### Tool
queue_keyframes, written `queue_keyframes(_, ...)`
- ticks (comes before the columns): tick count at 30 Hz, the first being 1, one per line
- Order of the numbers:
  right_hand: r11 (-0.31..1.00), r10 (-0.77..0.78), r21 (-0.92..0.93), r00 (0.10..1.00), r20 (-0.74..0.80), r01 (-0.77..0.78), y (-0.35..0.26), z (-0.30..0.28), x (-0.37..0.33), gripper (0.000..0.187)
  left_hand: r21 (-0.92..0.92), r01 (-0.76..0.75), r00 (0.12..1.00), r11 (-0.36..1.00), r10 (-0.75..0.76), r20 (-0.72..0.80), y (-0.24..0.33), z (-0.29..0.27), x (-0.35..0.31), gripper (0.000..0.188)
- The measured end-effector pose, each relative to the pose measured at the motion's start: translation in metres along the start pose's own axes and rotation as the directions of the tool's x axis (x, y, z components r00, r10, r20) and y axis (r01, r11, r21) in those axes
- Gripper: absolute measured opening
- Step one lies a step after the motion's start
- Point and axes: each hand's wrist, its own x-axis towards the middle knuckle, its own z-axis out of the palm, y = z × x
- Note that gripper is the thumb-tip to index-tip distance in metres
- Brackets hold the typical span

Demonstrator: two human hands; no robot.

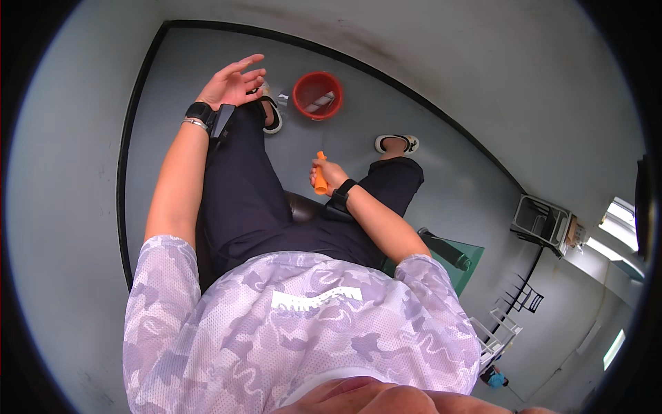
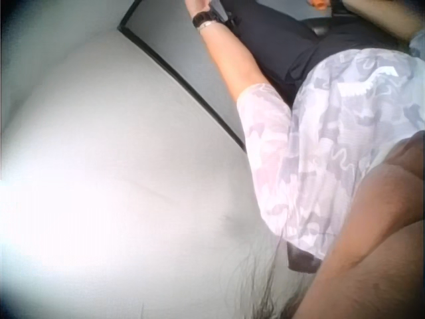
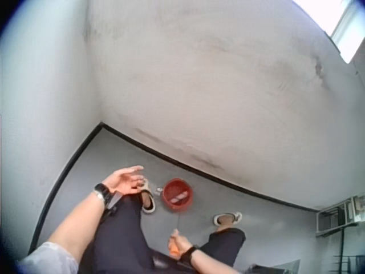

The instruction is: The recorder uses a small paint roller to apply white paint to a section of a wall while sitting in a large armchair.

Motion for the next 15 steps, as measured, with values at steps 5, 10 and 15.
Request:
queue_keyframes(5,0.983,-0.144,0.128,0.987,0.067,0.135,-0.023,0.005,-0.04,0.014,0.043,-0.04,0.998,0.998,0.042,-0.036,0.001,-0.012,-0.007,0.042)
queue_keyframes(10,0.968,-0.152,0.213,0.985,0.084,0.131,-0.027,-0.014,-0.078,0.013,0.034,-0.102,0.991,0.994,0.105,-0.083,-0.011,-0.025,-0.007,0.042)
queue_keyframes(15,0.825,-0.076,0.541,0.917,0.392,-0.163,-0.05,-0.047,-0.128,0.011,0.062,-0.052,0.991,0.997,0.059,-0.118,-0.007,-0.009,0.005,0.039)
